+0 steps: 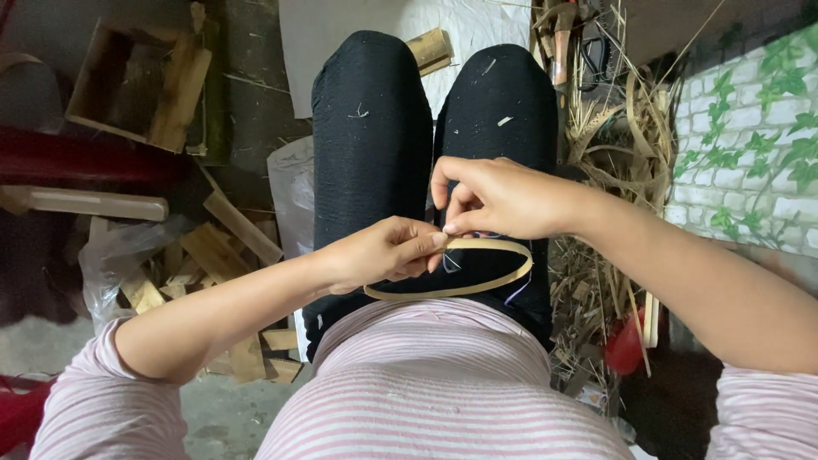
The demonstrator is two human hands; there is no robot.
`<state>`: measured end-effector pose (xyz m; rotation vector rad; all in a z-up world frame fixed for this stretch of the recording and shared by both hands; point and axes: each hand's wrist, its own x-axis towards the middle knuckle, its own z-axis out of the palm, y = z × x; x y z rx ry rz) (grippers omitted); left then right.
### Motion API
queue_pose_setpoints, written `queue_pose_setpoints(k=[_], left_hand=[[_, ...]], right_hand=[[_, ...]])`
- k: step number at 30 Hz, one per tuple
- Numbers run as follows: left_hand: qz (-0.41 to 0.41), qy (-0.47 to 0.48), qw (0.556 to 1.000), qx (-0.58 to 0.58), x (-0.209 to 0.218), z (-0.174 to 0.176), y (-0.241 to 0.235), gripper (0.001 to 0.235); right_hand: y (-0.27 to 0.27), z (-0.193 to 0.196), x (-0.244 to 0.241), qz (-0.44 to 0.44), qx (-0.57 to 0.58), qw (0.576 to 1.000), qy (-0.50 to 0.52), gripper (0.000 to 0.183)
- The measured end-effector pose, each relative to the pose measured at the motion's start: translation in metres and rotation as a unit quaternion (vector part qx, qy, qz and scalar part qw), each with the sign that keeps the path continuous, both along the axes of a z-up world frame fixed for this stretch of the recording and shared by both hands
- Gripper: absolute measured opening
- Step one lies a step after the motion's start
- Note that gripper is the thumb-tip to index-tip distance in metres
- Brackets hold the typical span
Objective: The person sits on the floor and weaves a thin strip of material around a circular wooden hoop using a purple string. They wrap the string around the hoop and the strip, then use scissors to trim the excess string.
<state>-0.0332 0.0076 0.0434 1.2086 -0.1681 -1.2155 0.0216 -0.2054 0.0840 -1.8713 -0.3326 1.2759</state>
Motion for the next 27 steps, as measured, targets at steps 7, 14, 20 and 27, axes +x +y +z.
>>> queue_pose_setpoints(k=[7,14,20,27], left_hand=[[-0.010,0.013,1.000,-0.006,-0.001,-0.002,0.000,0.038],[0.028,0.015,0.999,-0.006,-0.002,-0.017,-0.001,0.039],[0.038,0.024,0.999,-0.004,-0.001,-0.015,0.001,0.039],[0.045,0.025,0.999,0.004,0.002,-0.014,0.001,0.039]], right_hand=[[-0.001,-0.004,0.000,0.036,0.000,0.999,0.015,0.026],[-0.005,0.003,-0.014,0.000,0.002,1.000,-0.001,0.023],[-0.036,0.010,-0.016,-0.042,-0.020,0.999,0.004,0.025],[-0.052,0.005,-0.028,-0.072,0.011,0.997,-0.027,0.047]])
